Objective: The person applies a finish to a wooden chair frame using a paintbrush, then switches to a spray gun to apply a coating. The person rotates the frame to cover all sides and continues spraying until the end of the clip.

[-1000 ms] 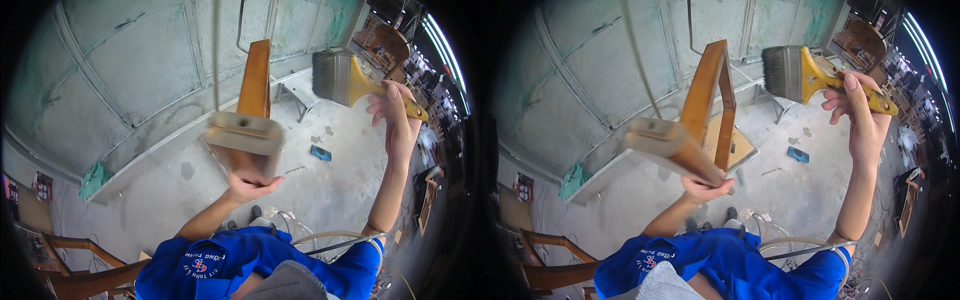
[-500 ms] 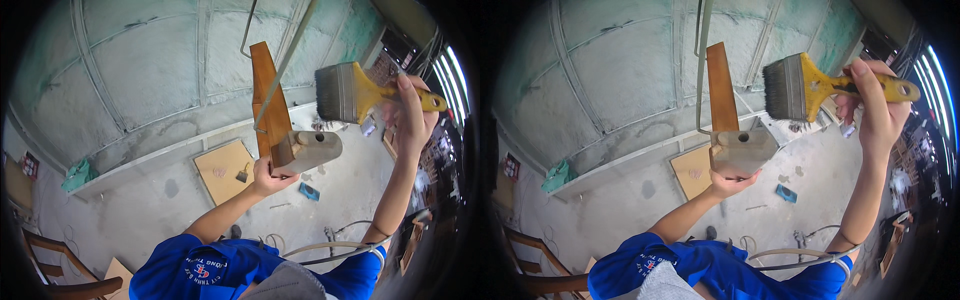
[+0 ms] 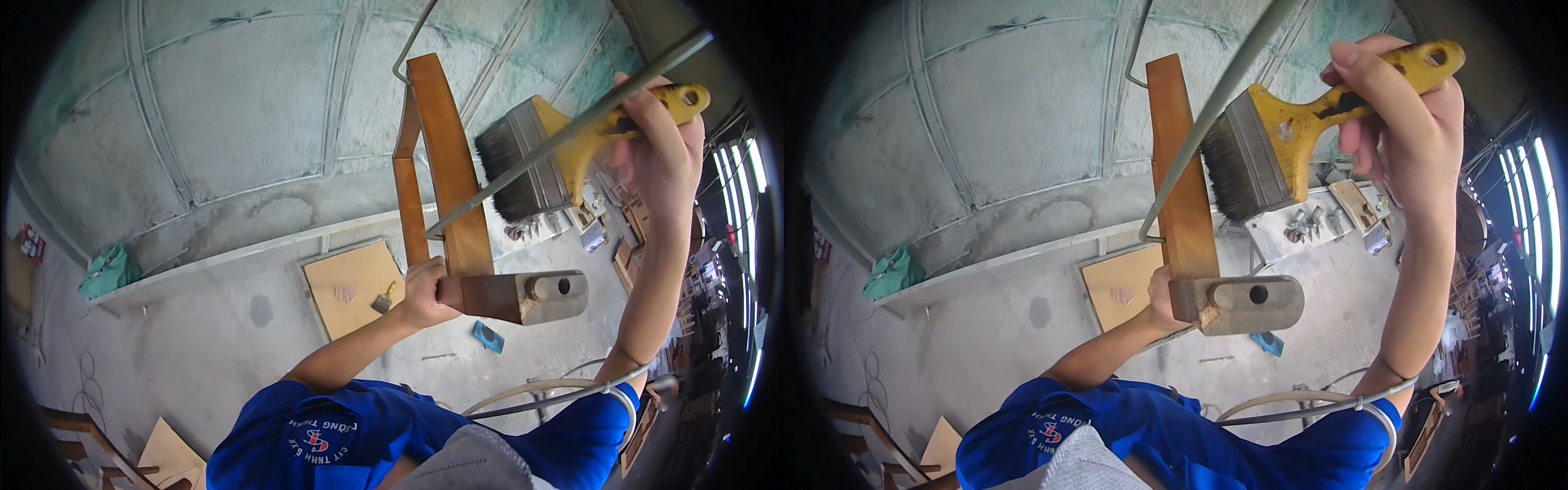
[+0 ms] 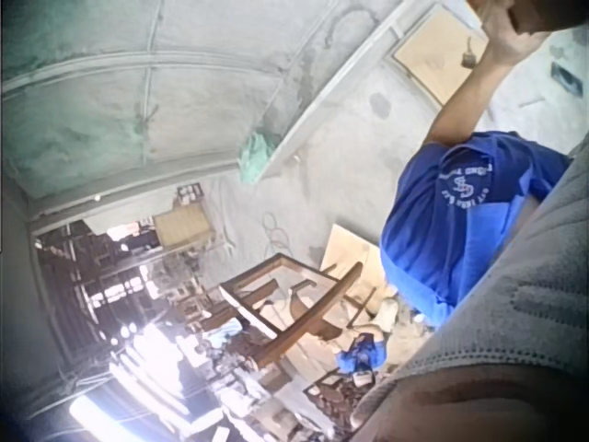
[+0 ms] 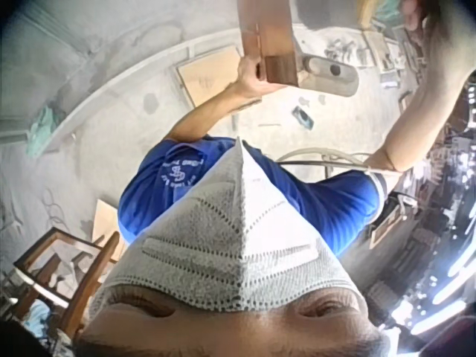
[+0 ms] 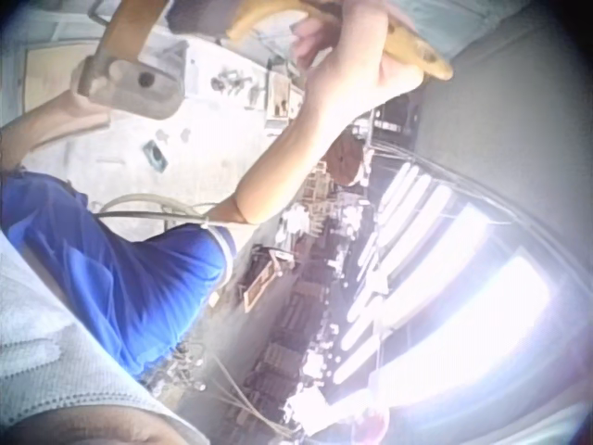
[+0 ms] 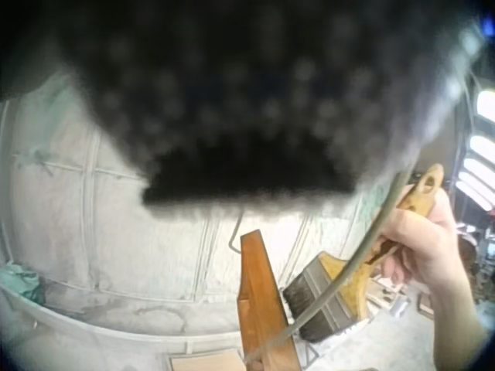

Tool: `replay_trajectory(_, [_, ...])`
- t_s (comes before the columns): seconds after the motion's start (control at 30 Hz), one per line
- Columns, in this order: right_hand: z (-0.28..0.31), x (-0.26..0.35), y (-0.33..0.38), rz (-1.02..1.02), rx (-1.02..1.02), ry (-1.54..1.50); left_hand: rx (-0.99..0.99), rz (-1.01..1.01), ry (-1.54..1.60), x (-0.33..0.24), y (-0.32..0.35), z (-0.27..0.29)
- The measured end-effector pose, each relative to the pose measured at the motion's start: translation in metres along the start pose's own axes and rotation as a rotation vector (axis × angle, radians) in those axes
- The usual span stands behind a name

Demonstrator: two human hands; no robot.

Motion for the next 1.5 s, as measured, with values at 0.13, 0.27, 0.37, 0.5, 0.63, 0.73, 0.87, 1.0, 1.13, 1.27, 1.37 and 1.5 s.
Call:
replay_trajectory(0.13, [-0.031,-0.004,-0.025,-0.007,0.058,0.026,0.017,-0.015,-0.006,0.021,-0.004,0.014])
replay_trajectory(0.27, [-0.043,-0.033,-0.051,-0.130,0.108,0.070,0.046,0.016,0.043,0.035,-0.017,0.026])
replay_trajectory(0.37, [-0.055,-0.057,-0.093,-0.130,0.138,0.089,0.065,0.027,0.051,0.037,-0.027,0.032])
replay_trajectory(0.5, [-0.094,-0.060,-0.165,0.160,0.074,0.045,0.096,0.028,0.055,0.039,-0.037,0.036])
replay_trajectory(0.63, [-0.118,-0.019,-0.116,0.441,0.174,0.382,0.106,0.016,0.056,0.038,-0.040,0.042])
replay_trajectory(0.73, [-0.110,0.018,-0.052,0.630,0.341,0.371,0.087,-0.016,0.057,0.034,-0.044,0.050])
replay_trajectory(0.87, [-0.062,0.005,-0.071,0.367,0.395,-0.186,0.119,-0.041,0.026,0.030,-0.049,0.052])
replay_trajectory(1.0, [-0.088,-0.078,-0.126,-0.149,0.422,-0.146,0.121,-0.043,0.009,0.025,-0.047,0.053])
replay_trajectory(1.13, [-0.098,-0.063,-0.164,0.017,0.188,0.105,0.116,-0.019,0.036,0.026,-0.041,0.050])
replay_trajectory(1.27, [-0.078,-0.013,-0.140,0.275,0.048,0.230,0.118,0.009,0.057,0.030,-0.038,0.046])
replay_trajectory(1.37, [-0.082,-0.014,-0.127,0.184,0.328,-0.073,0.128,-0.025,0.045,0.026,-0.038,0.045])
replay_trajectory(1.5, [-0.098,-0.046,-0.136,0.009,0.362,0.025,0.152,0.005,0.057,0.027,-0.038,0.044])
Point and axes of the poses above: each hand's wrist, its own y-axis away from the middle knuckle, its own z-axis out of the back of the hand, x = y × z, the point moved 10 cm from there along -y, towards the middle knuckle
